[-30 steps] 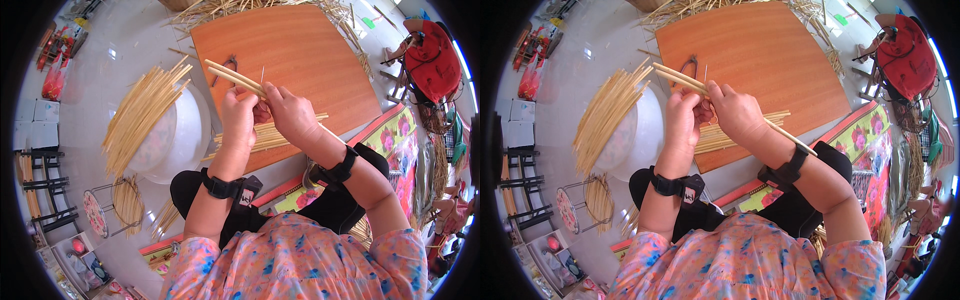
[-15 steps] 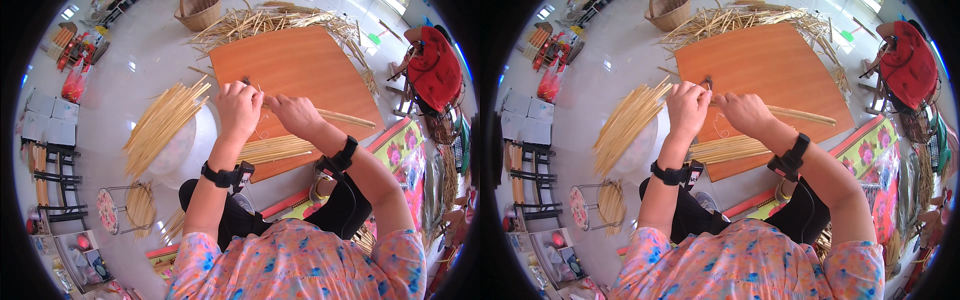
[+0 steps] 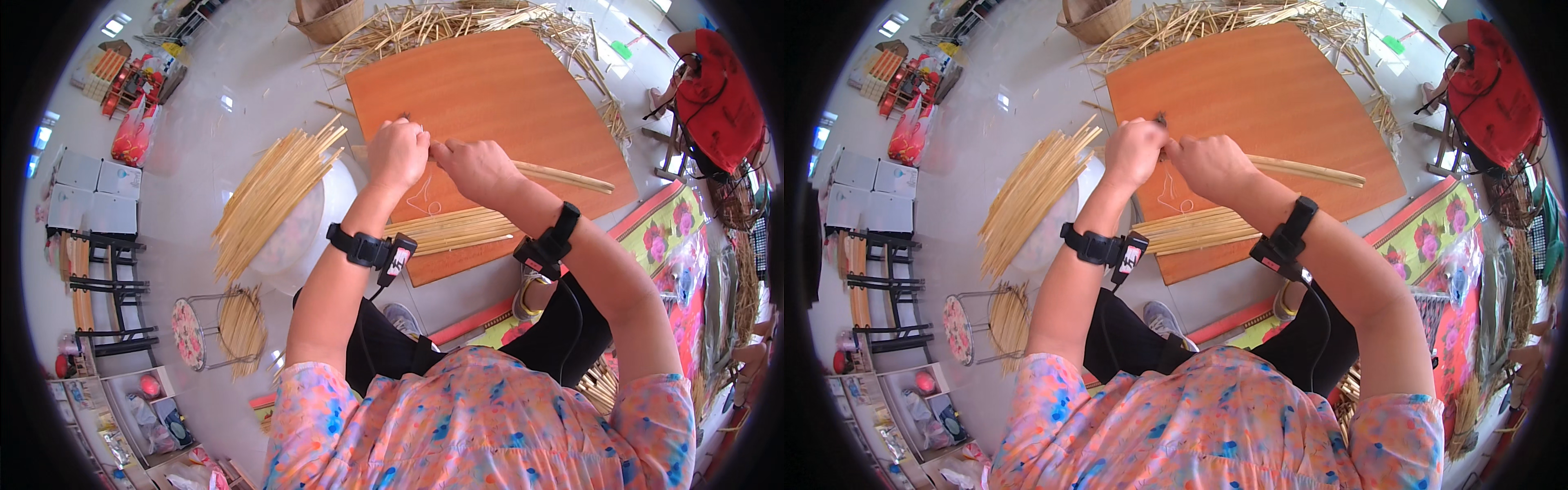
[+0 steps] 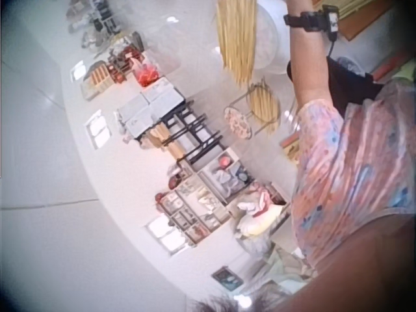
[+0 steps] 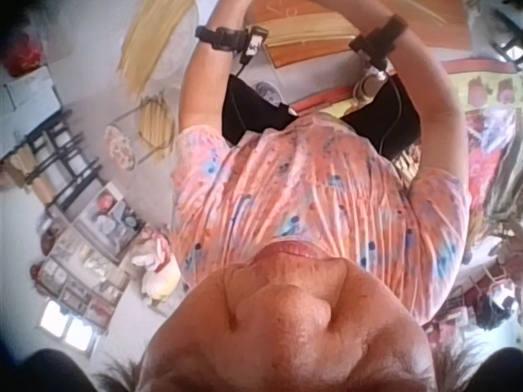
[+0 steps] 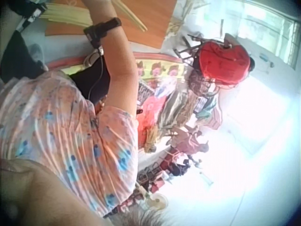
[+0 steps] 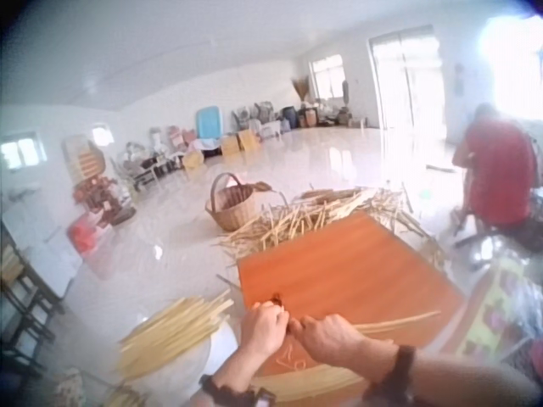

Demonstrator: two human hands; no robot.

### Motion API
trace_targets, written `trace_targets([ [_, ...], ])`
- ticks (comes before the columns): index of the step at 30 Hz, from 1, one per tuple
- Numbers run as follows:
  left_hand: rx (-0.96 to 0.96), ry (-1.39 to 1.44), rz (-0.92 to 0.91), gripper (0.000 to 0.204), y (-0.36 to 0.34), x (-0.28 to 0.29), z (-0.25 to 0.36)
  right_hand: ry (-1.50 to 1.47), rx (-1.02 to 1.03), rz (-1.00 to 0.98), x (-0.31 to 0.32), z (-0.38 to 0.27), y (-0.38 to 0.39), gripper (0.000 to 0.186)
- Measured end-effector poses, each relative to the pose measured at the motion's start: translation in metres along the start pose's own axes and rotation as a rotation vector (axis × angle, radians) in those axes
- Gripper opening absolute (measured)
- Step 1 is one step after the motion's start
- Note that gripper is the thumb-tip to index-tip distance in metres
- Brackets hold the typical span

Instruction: The person aligns a bundle of thin wooden rods on a table, picks up individual rods, and ties them together using a thin white string while occasionally using a pair of pliers.

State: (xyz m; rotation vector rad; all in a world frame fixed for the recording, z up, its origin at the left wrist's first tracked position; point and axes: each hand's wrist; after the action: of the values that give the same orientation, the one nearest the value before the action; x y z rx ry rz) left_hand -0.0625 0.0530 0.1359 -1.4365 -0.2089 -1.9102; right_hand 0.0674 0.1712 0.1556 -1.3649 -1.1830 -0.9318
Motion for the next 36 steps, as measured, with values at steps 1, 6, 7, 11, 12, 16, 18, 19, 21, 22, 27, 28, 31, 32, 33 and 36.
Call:
trace_targets([
  [1, -0.054, -0.062, 0.038, 0.025, -0.005, 0.000, -0.001, 0.006, -0.009, -0.026, 0.004, 0.000, -0.003, 0.022],
  [6, 0.148, 0.077, 0.072, 0.028, -0.022, 0.006, 0.018, 0.015, -0.071, -0.081, 0.014, 0.012, -0.013, 0.019],
  [7, 0.113, 0.050, 0.109, 0.028, -0.022, 0.007, 0.022, 0.041, -0.082, -0.068, 0.015, 0.016, -0.012, 0.018],
  [11, 0.116, 0.074, -0.046, 0.032, -0.025, 0.016, 0.020, 0.061, -0.098, -0.055, 0.010, 0.028, -0.015, 0.016],
  [12, 0.113, 0.076, -0.049, 0.032, -0.026, 0.014, 0.019, 0.061, -0.102, -0.056, 0.009, 0.029, -0.014, 0.016],
  [16, 0.110, 0.104, -0.081, 0.025, -0.025, -0.003, 0.009, 0.033, -0.082, -0.086, 0.008, 0.023, -0.011, 0.016],
  [18, 0.130, 0.135, -0.078, 0.025, -0.029, -0.019, 0.000, 0.023, -0.075, -0.095, 0.003, 0.020, -0.009, 0.016],
  [19, 0.240, 0.183, -0.088, 0.025, -0.036, -0.028, -0.007, 0.023, -0.059, -0.094, 0.000, 0.018, -0.009, 0.016],
  [21, 0.353, 0.232, -0.099, 0.026, -0.045, -0.035, -0.012, 0.023, -0.042, -0.096, -0.004, 0.020, -0.012, 0.015],
  [22, 0.379, 0.237, -0.042, 0.027, -0.048, -0.034, -0.009, 0.038, -0.041, -0.106, -0.005, 0.021, -0.011, 0.015],
  [27, 0.402, 0.336, -0.014, 0.033, -0.056, 0.007, -0.016, 0.042, 0.024, -0.164, -0.015, 0.012, -0.003, 0.015],
  [28, 0.397, 0.294, -0.020, 0.034, -0.054, 0.013, -0.014, 0.011, -0.017, -0.146, -0.009, 0.014, -0.003, 0.015],
  [31, 0.391, 0.199, -0.099, 0.034, -0.037, 0.019, -0.001, 0.003, -0.062, -0.099, -0.009, 0.021, -0.006, 0.015],
  [32, 0.343, 0.164, -0.123, 0.033, -0.028, 0.017, 0.006, 0.030, -0.064, -0.076, -0.011, 0.024, -0.007, 0.015],
  [33, 0.293, 0.129, -0.147, 0.032, -0.023, 0.014, 0.012, 0.032, -0.067, -0.078, -0.012, 0.026, -0.007, 0.015],
  [36, 0.178, -0.015, -0.039, 0.026, -0.014, 0.002, 0.012, 0.030, -0.064, -0.065, -0.013, 0.022, -0.009, 0.015],
])
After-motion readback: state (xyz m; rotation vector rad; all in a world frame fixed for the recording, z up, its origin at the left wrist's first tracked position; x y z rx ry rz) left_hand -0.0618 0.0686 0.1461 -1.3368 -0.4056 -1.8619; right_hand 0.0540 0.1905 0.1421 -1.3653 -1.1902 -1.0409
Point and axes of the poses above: each hand's wrist, its own y-axis away from the middle knuckle, its own x-axis out of the back of the hand, z = x × y, and after that the axes turned 4 degrees about z, right-handed
